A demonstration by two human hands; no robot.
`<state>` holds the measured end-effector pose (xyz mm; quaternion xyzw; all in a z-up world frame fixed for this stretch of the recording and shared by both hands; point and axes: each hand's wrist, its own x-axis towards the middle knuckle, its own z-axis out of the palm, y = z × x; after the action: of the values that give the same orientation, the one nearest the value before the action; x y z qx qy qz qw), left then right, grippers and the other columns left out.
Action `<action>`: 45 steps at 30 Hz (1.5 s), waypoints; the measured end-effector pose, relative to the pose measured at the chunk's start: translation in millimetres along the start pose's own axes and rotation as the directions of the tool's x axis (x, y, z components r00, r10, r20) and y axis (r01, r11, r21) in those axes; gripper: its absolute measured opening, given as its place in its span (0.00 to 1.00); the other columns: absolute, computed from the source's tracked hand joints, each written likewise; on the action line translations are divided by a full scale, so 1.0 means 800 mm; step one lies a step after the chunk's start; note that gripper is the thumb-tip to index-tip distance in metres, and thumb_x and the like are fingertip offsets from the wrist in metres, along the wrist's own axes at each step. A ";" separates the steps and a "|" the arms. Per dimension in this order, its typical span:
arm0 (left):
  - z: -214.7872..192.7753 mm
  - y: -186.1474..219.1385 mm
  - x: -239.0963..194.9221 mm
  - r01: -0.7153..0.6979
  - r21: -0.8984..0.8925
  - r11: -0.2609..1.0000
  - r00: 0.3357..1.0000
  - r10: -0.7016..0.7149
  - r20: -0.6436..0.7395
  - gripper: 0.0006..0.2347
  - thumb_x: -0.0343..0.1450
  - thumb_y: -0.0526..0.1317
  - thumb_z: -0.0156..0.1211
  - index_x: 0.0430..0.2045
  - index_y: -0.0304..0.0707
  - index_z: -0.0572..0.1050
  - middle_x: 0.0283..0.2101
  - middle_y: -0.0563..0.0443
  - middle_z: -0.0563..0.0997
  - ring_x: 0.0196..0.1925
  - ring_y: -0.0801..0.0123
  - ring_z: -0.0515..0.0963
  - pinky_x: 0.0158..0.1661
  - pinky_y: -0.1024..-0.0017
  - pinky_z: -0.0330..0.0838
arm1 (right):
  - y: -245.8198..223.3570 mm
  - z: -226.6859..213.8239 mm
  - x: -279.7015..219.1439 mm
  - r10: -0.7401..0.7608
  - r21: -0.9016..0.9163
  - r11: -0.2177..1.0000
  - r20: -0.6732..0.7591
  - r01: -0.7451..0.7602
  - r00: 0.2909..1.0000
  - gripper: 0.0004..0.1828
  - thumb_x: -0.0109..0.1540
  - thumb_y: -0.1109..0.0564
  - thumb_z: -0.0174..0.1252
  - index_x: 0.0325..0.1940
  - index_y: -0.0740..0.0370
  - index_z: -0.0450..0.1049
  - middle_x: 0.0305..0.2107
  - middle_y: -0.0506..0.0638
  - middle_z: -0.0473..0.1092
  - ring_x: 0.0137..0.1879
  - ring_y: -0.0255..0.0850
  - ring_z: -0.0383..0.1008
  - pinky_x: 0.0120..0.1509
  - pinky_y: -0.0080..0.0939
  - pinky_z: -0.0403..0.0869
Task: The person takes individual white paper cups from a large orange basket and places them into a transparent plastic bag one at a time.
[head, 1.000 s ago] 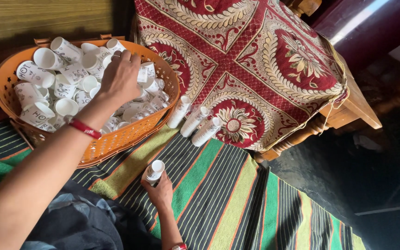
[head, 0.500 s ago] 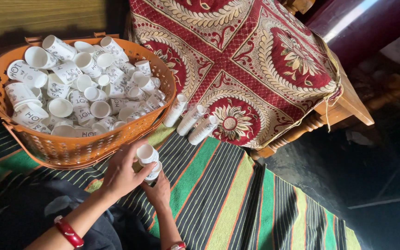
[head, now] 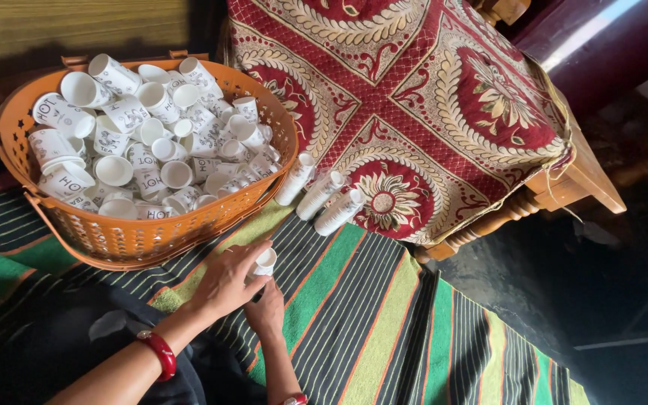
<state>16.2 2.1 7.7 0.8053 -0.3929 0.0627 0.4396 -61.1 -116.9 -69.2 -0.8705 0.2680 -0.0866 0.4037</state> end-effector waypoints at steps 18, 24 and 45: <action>0.030 -0.014 -0.009 0.175 0.079 0.981 0.961 -0.188 0.204 0.27 0.65 0.39 0.70 0.58 0.47 0.66 0.49 0.44 0.80 0.51 0.52 0.81 0.49 0.58 0.76 | -0.025 -0.011 -0.007 0.024 -0.009 1.000 0.002 -0.024 1.000 0.24 0.56 0.55 0.65 0.55 0.61 0.71 0.45 0.60 0.77 0.54 0.57 0.77 0.55 0.53 0.75; 0.035 -0.017 -0.011 0.141 0.064 0.988 0.974 -0.150 0.171 0.26 0.63 0.37 0.71 0.55 0.45 0.66 0.47 0.43 0.80 0.52 0.48 0.80 0.49 0.55 0.75 | -0.013 -0.005 -0.004 -0.060 0.023 0.998 -0.031 0.061 0.998 0.24 0.55 0.56 0.67 0.53 0.61 0.71 0.44 0.60 0.77 0.53 0.57 0.77 0.54 0.53 0.75; -0.074 0.025 0.113 -0.064 0.268 0.961 0.992 0.089 -0.084 0.21 0.68 0.43 0.69 0.51 0.33 0.73 0.42 0.38 0.81 0.45 0.55 0.80 0.41 0.64 0.77 | -0.015 -0.010 -0.005 0.031 -0.076 0.997 0.030 -0.029 0.999 0.32 0.51 0.46 0.74 0.54 0.61 0.72 0.48 0.59 0.75 0.58 0.55 0.74 0.63 0.53 0.72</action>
<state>78.4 -11.1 96.9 0.8370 -0.3904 0.1699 0.3437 -62.7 -113.9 -54.7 -0.8821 0.2779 -0.0566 0.3761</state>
